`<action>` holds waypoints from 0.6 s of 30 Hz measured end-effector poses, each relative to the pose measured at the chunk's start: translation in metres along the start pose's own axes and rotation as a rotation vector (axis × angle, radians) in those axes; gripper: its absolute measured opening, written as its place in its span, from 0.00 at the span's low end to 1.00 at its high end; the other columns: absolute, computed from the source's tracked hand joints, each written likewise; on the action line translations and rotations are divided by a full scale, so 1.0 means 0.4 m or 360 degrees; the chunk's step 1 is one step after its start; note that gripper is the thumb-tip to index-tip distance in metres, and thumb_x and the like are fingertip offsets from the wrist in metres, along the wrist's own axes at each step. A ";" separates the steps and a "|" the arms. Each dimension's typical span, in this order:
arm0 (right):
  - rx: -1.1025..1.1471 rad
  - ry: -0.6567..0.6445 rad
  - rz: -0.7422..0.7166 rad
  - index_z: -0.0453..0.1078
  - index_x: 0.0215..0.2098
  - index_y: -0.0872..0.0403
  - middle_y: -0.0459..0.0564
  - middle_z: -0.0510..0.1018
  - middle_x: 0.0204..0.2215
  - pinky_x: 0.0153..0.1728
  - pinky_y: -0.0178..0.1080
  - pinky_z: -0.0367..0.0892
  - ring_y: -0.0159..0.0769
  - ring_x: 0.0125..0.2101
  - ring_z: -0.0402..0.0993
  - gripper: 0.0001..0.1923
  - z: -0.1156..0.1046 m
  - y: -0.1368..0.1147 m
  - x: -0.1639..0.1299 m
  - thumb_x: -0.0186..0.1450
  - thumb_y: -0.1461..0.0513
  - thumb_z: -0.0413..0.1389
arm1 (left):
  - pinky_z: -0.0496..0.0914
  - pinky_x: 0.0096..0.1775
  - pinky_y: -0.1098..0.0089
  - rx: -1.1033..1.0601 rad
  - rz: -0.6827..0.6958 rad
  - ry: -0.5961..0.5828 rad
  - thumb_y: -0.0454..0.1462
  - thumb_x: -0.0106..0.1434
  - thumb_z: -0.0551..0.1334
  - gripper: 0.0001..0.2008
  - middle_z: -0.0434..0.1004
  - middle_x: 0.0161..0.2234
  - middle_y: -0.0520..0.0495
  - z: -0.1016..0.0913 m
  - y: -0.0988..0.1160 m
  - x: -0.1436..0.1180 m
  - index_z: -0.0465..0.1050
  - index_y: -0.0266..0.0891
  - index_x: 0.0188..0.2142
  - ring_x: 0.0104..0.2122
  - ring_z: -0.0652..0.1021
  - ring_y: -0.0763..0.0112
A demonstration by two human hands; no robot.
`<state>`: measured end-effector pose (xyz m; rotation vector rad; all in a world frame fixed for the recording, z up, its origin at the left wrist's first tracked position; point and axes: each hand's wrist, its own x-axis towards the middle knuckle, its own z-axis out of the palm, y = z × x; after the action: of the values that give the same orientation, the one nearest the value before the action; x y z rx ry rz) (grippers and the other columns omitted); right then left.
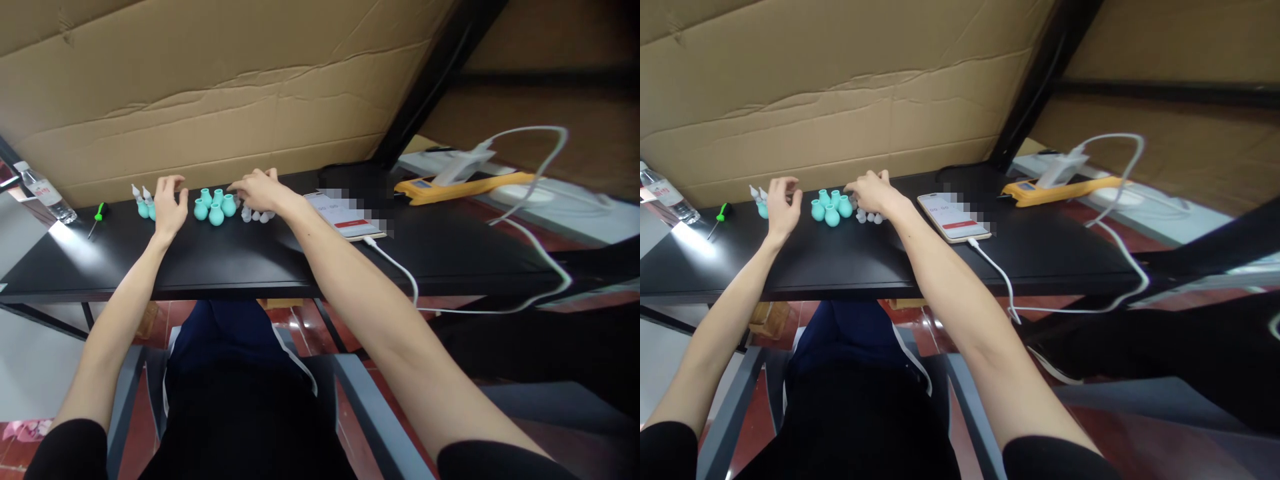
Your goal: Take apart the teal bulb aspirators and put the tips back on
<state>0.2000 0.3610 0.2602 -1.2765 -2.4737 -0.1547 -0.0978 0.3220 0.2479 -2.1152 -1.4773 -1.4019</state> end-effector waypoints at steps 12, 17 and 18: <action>0.0112 0.0179 0.0032 0.88 0.69 0.52 0.69 0.87 0.64 0.63 0.68 0.64 0.72 0.66 0.74 0.27 -0.029 -0.018 -0.018 0.84 0.63 0.50 | 0.75 0.75 0.29 0.0129 -0.1400 0.0595 0.34 0.73 0.74 0.10 0.77 0.66 0.33 -0.038 -0.015 0.017 0.75 0.46 0.46 0.74 0.79 0.34; 0.0267 0.0339 0.0002 0.87 0.68 0.52 0.68 0.87 0.65 0.64 0.67 0.68 0.71 0.66 0.76 0.26 -0.067 -0.040 -0.030 0.86 0.59 0.49 | 0.80 0.69 0.48 -0.0036 -0.0784 0.0481 0.43 0.85 0.68 0.09 0.87 0.53 0.45 -0.028 -0.032 0.011 0.71 0.46 0.47 0.58 0.88 0.56; 0.0332 0.0366 -0.0015 0.86 0.70 0.51 0.67 0.88 0.65 0.64 0.65 0.69 0.69 0.65 0.77 0.26 -0.075 -0.049 -0.034 0.86 0.57 0.49 | 0.81 0.66 0.52 -0.0080 -0.0612 0.0435 0.47 0.89 0.63 0.10 0.88 0.51 0.47 -0.025 -0.030 0.008 0.71 0.46 0.50 0.54 0.88 0.61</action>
<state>0.1991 0.3315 0.2848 -1.0947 -2.2352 -0.0410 -0.1132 0.3233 0.2518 -1.6340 -1.8090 -1.7884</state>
